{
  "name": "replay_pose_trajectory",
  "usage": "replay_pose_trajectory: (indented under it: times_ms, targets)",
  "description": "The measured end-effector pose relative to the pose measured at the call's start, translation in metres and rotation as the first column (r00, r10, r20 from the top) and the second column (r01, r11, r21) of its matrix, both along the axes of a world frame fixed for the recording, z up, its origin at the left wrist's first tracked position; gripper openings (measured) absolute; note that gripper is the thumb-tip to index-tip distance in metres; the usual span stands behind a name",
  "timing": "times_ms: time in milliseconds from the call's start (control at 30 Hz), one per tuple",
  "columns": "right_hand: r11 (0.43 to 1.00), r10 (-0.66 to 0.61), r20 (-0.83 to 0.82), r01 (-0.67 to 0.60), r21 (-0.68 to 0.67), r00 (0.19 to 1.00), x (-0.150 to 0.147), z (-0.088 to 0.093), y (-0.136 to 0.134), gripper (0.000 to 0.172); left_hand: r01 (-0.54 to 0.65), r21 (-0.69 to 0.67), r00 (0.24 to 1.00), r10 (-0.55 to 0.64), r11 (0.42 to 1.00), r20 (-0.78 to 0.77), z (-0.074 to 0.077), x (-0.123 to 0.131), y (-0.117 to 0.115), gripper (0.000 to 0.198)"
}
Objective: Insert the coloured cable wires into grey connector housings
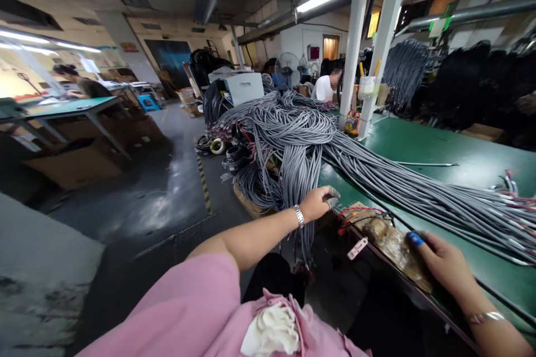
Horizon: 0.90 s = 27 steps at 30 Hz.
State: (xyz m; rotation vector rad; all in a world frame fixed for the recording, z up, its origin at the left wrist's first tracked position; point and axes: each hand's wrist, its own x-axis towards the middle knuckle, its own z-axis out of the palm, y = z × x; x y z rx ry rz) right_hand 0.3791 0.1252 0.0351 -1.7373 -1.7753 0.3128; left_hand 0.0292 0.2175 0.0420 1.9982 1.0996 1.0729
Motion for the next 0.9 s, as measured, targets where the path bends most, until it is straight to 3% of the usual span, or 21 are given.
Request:
replay_pose_trajectory:
  times_ms: [133, 300, 400, 467, 567, 700, 833, 900]
  targets:
    - [0.999, 0.03, 0.004, -0.029, -0.036, 1.0, -0.011, -0.003, 0.0, 0.029, -0.02, 0.243, 0.907, 0.119, 0.97, -0.403, 0.013, 0.02, 0.04, 0.03]
    - [0.998, 0.053, -0.123, -0.056, -0.016, 0.991, -0.009, -0.004, -0.001, 0.023, 0.153, 0.26, 0.861, 0.001, 0.954, -0.509, 0.016, 0.066, 0.064, 0.038]
    - [0.998, 0.07, -0.239, -0.068, 0.014, 0.968, -0.007, -0.005, -0.002, 0.019, 0.346, 0.282, 0.757, -0.088, 0.895, -0.648, 0.015, 0.094, 0.068, 0.042]
    - [0.997, 0.083, -0.256, -0.082, 0.017, 0.963, -0.006, -0.006, -0.002, 0.022, 0.429, 0.287, 0.672, -0.09, 0.856, -0.735, 0.015, 0.108, 0.071, 0.04]
    - [0.995, 0.094, -0.188, -0.098, -0.011, 0.978, -0.004, -0.006, -0.002, 0.027, 0.433, 0.298, 0.603, -0.028, 0.85, -0.797, 0.017, 0.117, 0.075, 0.031]
    - [0.994, 0.099, -0.113, -0.105, -0.044, 0.989, -0.003, -0.004, -0.003, 0.031, 0.294, 0.355, 0.631, 0.099, 0.887, -0.769, 0.034, 0.109, 0.076, 0.024]
    - [0.993, 0.116, -0.107, -0.119, -0.021, 0.987, -0.002, -0.003, -0.002, 0.031, 0.057, 0.484, 0.749, 0.283, 0.873, -0.6, 0.062, 0.088, 0.061, 0.029]
    - [0.992, 0.123, -0.094, -0.126, -0.028, 0.988, 0.0, -0.004, -0.001, 0.032, 0.099, 0.516, 0.782, 0.254, 0.851, -0.569, 0.073, 0.081, 0.044, 0.029]
